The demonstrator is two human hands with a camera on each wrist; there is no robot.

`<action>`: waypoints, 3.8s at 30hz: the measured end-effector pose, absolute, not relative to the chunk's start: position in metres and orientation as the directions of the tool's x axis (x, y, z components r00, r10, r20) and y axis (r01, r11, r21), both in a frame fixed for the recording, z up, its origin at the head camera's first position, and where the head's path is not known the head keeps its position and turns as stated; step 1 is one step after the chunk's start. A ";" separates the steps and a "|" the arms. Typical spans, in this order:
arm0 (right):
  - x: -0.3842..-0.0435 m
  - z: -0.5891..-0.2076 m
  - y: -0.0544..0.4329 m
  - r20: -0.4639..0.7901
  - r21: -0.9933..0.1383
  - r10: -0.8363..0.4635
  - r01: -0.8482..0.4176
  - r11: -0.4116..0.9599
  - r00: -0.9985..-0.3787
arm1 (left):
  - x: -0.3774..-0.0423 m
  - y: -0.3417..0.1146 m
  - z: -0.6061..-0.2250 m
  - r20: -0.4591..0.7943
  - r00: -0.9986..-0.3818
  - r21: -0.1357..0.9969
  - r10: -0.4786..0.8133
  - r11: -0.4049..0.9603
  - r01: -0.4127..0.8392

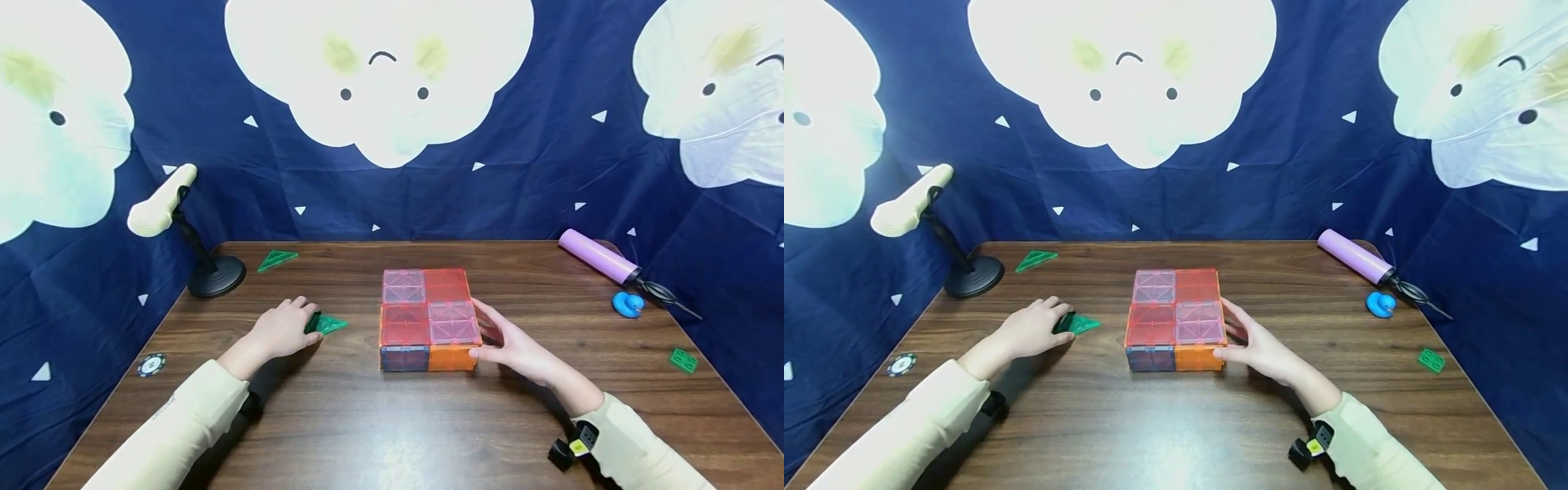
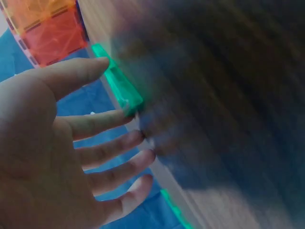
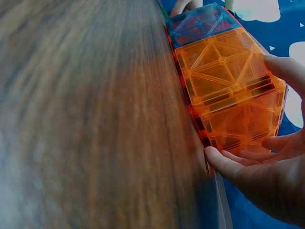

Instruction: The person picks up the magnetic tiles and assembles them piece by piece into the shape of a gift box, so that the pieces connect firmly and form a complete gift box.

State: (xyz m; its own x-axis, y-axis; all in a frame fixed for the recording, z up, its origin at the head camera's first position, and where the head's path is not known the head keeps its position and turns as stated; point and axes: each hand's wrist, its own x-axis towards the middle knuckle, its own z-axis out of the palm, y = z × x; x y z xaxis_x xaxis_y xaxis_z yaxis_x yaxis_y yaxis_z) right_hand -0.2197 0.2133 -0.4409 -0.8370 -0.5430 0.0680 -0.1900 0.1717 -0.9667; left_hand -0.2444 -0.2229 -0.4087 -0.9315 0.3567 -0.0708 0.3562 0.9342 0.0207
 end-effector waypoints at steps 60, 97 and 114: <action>-0.219 -0.438 0.215 0.039 -0.976 -0.538 -0.149 0.161 -0.842 | -0.262 -0.098 -0.369 0.331 -0.809 0.607 0.486 0.547 0.577; -0.220 -0.439 0.217 0.046 -0.973 -0.540 -0.160 0.165 -0.841 | -0.344 -0.279 -0.411 -0.161 -0.982 0.164 0.099 0.984 0.073; -0.219 -0.437 0.218 0.046 -0.968 -0.533 -0.170 0.186 -0.845 | -0.239 -0.214 -0.415 -0.062 -0.896 0.107 0.440 0.895 0.432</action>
